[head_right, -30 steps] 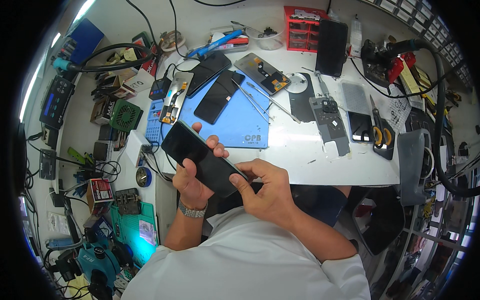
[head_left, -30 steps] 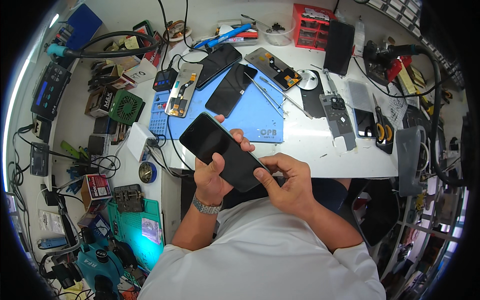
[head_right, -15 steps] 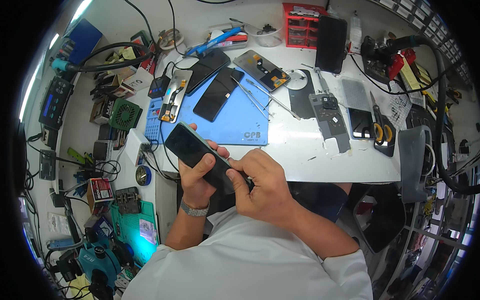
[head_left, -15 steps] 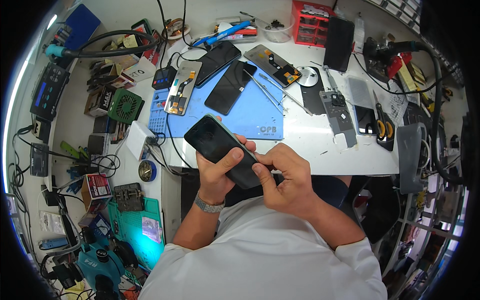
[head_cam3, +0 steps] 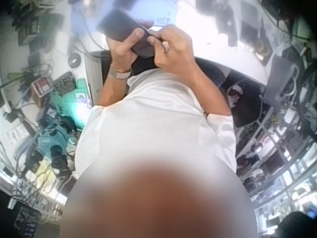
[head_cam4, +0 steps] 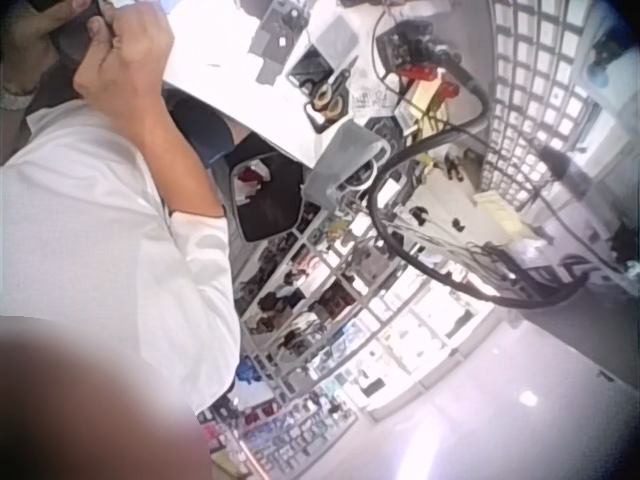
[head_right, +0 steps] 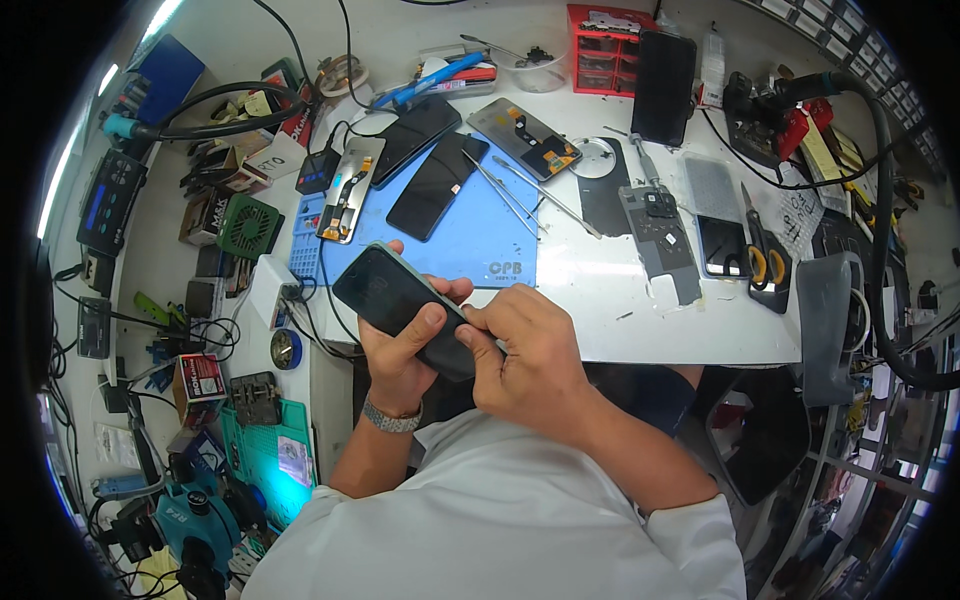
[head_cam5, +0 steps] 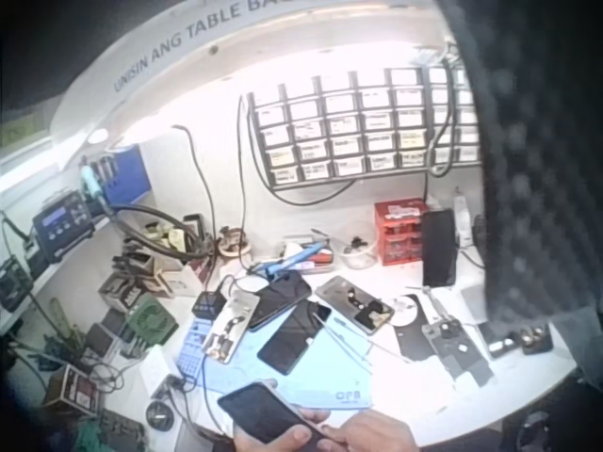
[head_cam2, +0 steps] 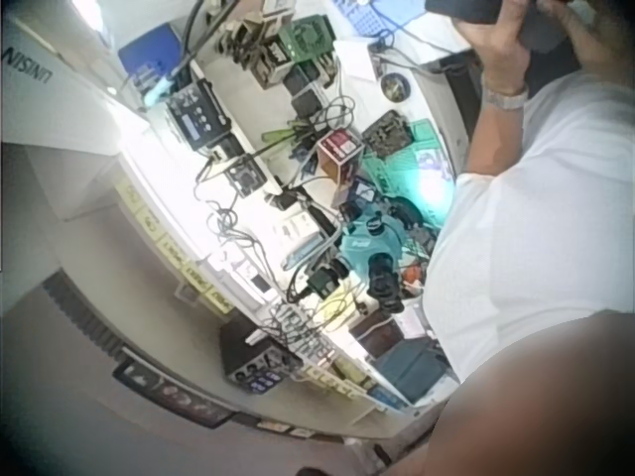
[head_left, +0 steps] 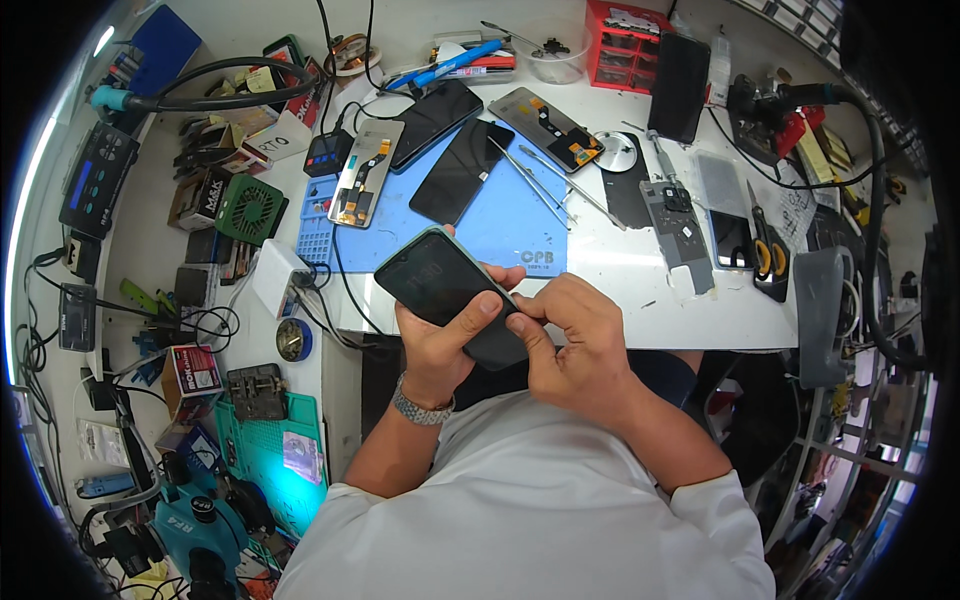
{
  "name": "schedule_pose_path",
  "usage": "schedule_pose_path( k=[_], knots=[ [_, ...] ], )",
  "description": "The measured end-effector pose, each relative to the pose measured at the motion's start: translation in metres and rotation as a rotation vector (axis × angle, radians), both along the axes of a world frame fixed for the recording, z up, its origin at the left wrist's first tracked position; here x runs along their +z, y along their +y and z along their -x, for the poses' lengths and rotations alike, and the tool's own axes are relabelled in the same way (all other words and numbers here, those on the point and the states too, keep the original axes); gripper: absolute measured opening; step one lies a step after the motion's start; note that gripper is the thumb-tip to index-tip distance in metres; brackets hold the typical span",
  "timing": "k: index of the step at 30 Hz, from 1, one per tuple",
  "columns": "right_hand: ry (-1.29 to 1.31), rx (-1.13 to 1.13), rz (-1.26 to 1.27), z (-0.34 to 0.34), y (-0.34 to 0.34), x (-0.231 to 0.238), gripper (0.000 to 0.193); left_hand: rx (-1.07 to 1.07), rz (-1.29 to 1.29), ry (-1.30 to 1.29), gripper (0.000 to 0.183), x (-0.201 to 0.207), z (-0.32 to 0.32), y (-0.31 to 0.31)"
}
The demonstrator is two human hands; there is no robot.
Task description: The person disassembles a smartphone, removes the back cover and internal components, and uses a soldering iron on the motherboard. They then reassemble the phone and test it by turning it on.
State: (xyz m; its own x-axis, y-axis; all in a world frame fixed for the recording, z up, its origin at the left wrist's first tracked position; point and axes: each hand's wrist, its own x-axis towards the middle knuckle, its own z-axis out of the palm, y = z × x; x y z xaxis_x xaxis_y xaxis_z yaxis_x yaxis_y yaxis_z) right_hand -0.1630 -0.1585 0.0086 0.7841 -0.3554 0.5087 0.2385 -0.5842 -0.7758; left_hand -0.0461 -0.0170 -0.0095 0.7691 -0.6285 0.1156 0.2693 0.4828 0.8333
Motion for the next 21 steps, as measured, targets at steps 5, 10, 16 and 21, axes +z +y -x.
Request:
schedule_pose_path(
  k=[5, 10, 16, 21],
  knots=[
    [0.065, 0.05, -0.156, 0.0, 0.001, 0.005, 0.022, -0.015, 0.059, 0.089, 0.089, 0.005, -0.005, 0.002],
    [0.345, 0.168, -0.488, 0.011, 0.004, 0.004, 0.029, -0.244, 0.367, 0.191, 0.089, 0.0, -0.019, 0.002],
    [0.266, 0.18, -0.601, 0.012, 0.009, -0.009, 0.028, -0.224, 0.341, 0.156, 0.092, -0.003, -0.015, 0.002],
    [0.275, 0.179, -0.6, 0.013, 0.009, -0.008, 0.027, -0.204, 0.309, 0.133, 0.096, -0.003, -0.015, 0.005]
  ],
)
